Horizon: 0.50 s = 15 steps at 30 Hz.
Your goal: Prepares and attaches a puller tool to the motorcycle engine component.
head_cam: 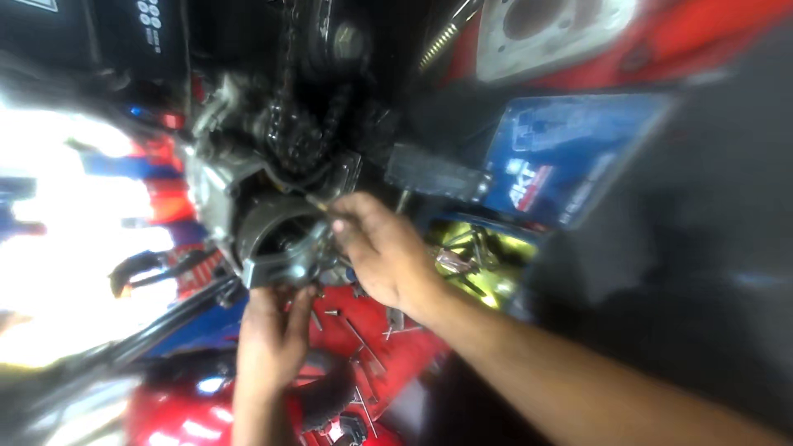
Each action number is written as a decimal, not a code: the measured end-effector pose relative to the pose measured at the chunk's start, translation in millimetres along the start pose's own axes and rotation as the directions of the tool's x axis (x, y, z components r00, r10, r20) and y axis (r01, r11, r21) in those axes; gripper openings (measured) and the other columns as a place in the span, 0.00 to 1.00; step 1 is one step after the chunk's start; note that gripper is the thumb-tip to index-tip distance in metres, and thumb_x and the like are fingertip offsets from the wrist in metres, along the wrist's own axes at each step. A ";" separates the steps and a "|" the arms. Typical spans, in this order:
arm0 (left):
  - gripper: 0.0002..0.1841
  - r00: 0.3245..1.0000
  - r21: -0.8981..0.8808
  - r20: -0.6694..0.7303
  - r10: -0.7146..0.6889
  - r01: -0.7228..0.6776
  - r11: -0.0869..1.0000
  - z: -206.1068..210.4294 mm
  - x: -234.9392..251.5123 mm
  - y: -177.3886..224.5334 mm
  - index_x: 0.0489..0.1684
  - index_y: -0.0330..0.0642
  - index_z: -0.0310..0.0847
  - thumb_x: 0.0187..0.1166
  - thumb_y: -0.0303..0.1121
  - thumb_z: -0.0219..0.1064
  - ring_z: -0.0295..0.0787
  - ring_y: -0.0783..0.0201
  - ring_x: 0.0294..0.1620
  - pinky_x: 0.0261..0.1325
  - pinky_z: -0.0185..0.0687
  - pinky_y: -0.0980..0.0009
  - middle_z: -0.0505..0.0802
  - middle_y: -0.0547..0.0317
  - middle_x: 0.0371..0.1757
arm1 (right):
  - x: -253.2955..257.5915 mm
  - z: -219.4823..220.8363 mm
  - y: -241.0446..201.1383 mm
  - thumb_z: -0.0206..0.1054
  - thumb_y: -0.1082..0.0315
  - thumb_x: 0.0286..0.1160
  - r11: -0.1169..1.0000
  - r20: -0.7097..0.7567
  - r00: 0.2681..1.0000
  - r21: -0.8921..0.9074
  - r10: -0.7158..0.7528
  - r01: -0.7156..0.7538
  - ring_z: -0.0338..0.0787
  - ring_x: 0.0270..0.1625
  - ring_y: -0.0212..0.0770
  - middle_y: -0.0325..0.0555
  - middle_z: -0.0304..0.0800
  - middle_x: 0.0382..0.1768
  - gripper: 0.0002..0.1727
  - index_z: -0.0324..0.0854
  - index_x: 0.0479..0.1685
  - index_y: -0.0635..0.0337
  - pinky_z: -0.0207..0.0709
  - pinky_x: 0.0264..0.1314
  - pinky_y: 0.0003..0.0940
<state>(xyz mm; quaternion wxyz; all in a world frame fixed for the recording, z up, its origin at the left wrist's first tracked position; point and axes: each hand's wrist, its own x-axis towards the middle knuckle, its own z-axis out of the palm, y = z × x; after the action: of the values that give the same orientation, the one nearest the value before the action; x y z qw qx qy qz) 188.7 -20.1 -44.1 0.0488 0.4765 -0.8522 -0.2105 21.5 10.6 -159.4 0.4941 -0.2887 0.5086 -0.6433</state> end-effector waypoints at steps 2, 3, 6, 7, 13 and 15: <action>0.21 0.999 -0.003 -0.010 -0.040 0.040 0.999 0.5 0.4 5.3 0.72 0.49 0.70 0.82 0.34 0.69 0.96 0.63 0.44 0.50 0.96 0.63 0.95 0.64 0.47 | 2.0 -1.6 3.2 0.62 0.64 0.87 0.999 0.030 1.000 0.033 0.001 -0.002 0.91 0.45 0.27 0.34 0.92 0.48 0.11 0.84 0.61 0.48 0.88 0.51 0.31; 0.21 0.998 -0.029 -0.035 -0.058 0.057 0.998 3.1 -0.1 8.9 0.71 0.47 0.71 0.81 0.32 0.69 0.96 0.63 0.44 0.51 0.96 0.63 0.95 0.63 0.47 | 3.3 -2.1 5.8 0.63 0.65 0.87 0.998 0.049 0.999 0.061 0.000 -0.003 0.91 0.43 0.28 0.35 0.92 0.46 0.10 0.84 0.60 0.48 0.88 0.49 0.31; 0.17 0.966 -0.150 -0.230 -0.115 0.081 0.985 20.3 -3.7 19.8 0.61 0.41 0.79 0.76 0.23 0.72 0.96 0.63 0.42 0.50 0.96 0.65 0.97 0.59 0.43 | 7.7 -3.4 12.2 0.62 0.66 0.87 0.992 0.097 0.995 0.125 -0.029 0.017 0.90 0.40 0.28 0.35 0.90 0.45 0.09 0.83 0.58 0.48 0.88 0.44 0.30; 0.14 0.937 -0.117 -0.330 -0.113 0.078 0.990 26.8 -4.1 21.0 0.53 0.41 0.82 0.73 0.23 0.74 0.97 0.65 0.38 0.46 0.97 0.66 0.97 0.61 0.39 | 9.3 -4.5 13.0 0.62 0.66 0.87 0.991 0.108 0.993 0.130 -0.041 0.027 0.90 0.40 0.28 0.35 0.90 0.46 0.09 0.83 0.58 0.49 0.89 0.45 0.30; 0.11 0.914 0.047 -0.392 -0.102 0.130 0.990 27.6 -0.8 25.9 0.48 0.40 0.84 0.72 0.26 0.77 0.96 0.68 0.31 0.34 0.97 0.69 0.97 0.64 0.35 | 9.4 -6.3 18.4 0.62 0.65 0.88 0.990 0.118 0.992 0.137 -0.048 0.031 0.89 0.39 0.28 0.35 0.89 0.44 0.08 0.81 0.58 0.48 0.88 0.45 0.31; 0.08 0.929 0.145 -0.352 -0.115 0.176 0.974 22.6 0.5 28.0 0.45 0.43 0.86 0.74 0.31 0.76 0.95 0.70 0.29 0.30 0.95 0.70 0.97 0.66 0.33 | 8.5 -2.9 23.0 0.62 0.65 0.87 0.986 0.077 0.993 0.148 -0.087 0.075 0.89 0.40 0.28 0.35 0.89 0.45 0.08 0.82 0.58 0.49 0.88 0.46 0.31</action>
<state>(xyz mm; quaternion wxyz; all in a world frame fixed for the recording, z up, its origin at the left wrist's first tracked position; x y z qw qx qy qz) 159.9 -0.6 -53.3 0.1383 0.5702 -0.8081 -0.0526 23.9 3.9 -183.0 0.5079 -0.2987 0.4273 -0.6857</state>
